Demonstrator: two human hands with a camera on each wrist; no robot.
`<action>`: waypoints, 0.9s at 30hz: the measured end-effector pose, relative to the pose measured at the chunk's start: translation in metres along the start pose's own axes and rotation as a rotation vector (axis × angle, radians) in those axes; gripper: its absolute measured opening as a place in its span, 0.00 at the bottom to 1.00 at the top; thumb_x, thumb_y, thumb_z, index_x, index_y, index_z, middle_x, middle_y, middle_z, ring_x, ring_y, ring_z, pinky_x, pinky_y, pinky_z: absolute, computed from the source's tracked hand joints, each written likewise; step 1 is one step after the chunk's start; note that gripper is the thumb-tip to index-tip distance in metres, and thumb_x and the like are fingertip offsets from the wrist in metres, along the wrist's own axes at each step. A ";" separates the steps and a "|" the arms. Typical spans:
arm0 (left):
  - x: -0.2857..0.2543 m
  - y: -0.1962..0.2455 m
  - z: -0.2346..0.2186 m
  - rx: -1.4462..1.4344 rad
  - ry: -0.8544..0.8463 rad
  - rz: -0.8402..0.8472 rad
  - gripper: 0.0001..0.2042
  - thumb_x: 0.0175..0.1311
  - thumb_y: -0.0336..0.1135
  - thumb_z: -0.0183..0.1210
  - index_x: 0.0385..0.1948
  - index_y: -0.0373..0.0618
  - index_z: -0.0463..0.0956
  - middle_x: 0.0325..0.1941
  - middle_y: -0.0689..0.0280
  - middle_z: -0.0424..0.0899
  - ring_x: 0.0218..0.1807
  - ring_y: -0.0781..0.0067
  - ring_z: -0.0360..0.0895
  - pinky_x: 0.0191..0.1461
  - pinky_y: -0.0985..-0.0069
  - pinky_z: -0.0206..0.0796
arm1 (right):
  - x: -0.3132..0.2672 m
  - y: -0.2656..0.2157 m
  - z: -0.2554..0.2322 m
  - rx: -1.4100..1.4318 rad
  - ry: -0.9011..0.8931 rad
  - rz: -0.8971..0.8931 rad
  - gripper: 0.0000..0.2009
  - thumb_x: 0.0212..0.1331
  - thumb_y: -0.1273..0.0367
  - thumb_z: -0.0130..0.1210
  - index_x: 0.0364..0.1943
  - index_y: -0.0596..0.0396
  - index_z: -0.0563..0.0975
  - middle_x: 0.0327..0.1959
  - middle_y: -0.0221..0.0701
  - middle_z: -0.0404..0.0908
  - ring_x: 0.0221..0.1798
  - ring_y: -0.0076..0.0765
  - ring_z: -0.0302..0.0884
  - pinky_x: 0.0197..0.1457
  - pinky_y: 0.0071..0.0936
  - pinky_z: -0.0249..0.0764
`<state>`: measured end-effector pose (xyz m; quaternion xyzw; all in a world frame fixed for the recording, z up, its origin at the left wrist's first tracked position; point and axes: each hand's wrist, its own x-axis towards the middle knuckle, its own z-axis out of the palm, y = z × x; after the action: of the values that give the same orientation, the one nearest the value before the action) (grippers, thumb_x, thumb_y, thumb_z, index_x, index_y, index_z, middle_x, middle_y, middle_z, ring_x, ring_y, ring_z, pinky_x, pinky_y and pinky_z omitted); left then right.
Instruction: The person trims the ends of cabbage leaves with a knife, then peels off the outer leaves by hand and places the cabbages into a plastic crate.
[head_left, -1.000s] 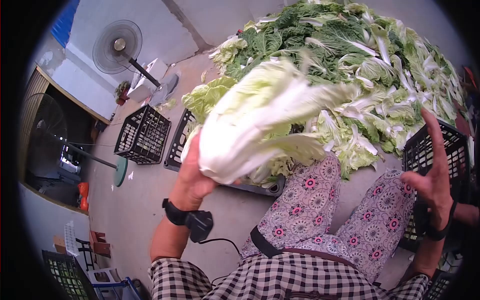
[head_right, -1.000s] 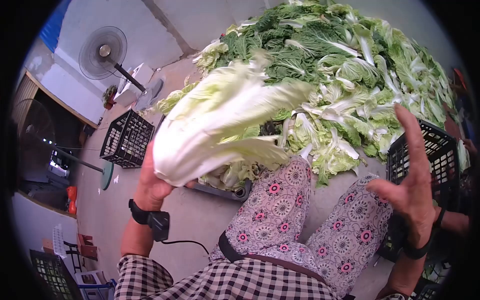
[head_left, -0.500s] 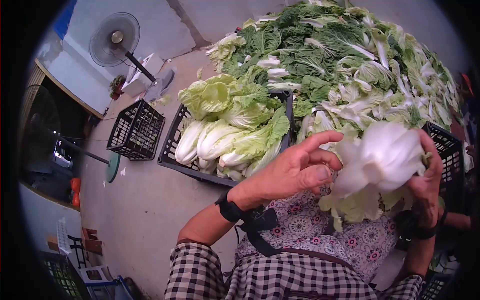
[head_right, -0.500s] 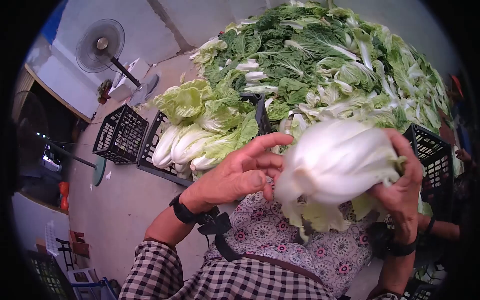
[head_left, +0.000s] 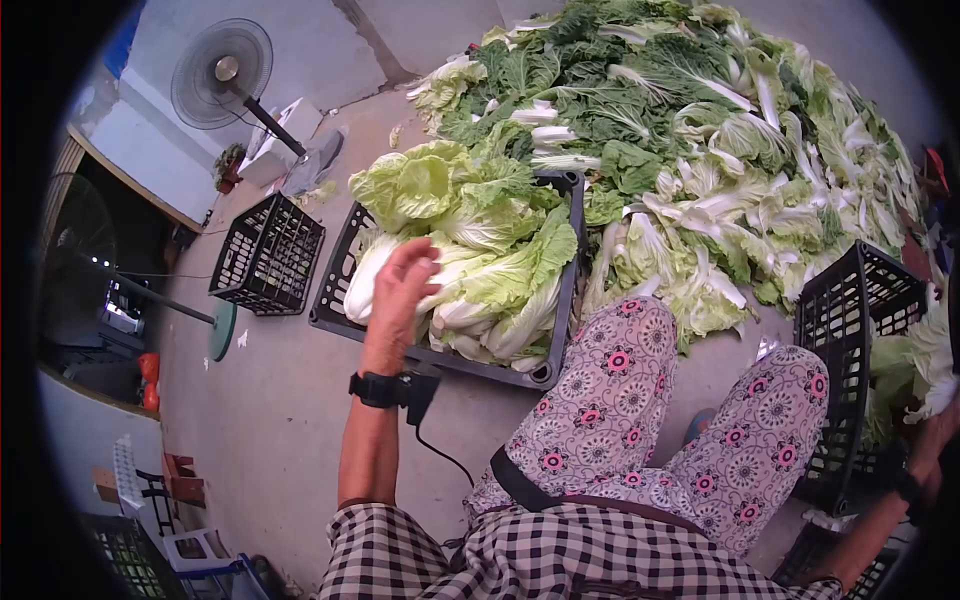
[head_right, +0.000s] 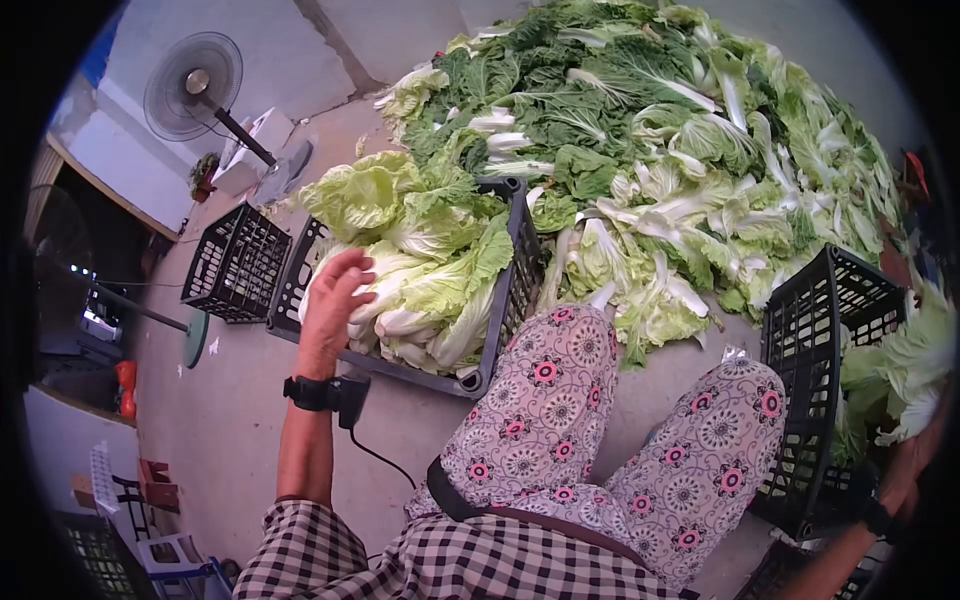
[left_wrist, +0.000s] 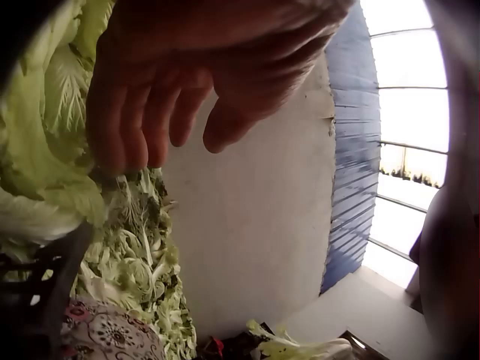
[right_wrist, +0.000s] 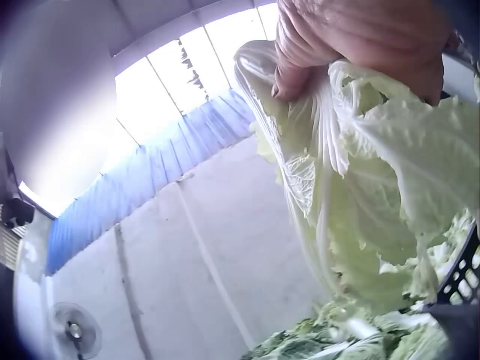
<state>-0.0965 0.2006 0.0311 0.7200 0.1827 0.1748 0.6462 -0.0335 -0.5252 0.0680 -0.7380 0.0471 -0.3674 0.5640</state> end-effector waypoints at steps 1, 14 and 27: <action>0.008 -0.007 -0.018 0.106 0.088 0.010 0.22 0.58 0.35 0.57 0.53 0.36 0.67 0.49 0.60 0.75 0.48 0.71 0.74 0.47 0.76 0.69 | 0.007 0.013 -0.019 -0.017 0.040 0.010 0.35 0.51 0.56 0.60 0.61 0.58 0.59 0.58 0.38 0.62 0.56 0.40 0.61 0.59 0.36 0.60; 0.024 -0.082 -0.077 0.424 0.187 -0.363 0.38 0.52 0.50 0.62 0.61 0.41 0.54 0.47 0.58 0.75 0.40 0.67 0.75 0.29 0.71 0.71 | 0.039 0.116 -0.117 -0.618 0.148 0.059 0.30 0.52 0.57 0.61 0.55 0.62 0.69 0.50 0.39 0.75 0.48 0.33 0.73 0.52 0.28 0.69; 0.022 -0.073 -0.071 0.323 0.126 -0.454 0.31 0.53 0.53 0.61 0.55 0.45 0.64 0.45 0.63 0.77 0.37 0.68 0.78 0.29 0.71 0.74 | 0.021 0.155 -0.064 -0.985 -0.321 0.269 0.32 0.49 0.57 0.59 0.57 0.60 0.67 0.50 0.44 0.75 0.50 0.40 0.74 0.54 0.34 0.67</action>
<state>-0.1144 0.2798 -0.0336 0.7419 0.4046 0.0384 0.5333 -0.0028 -0.6421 -0.0497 -0.9497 0.2213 -0.1087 0.1930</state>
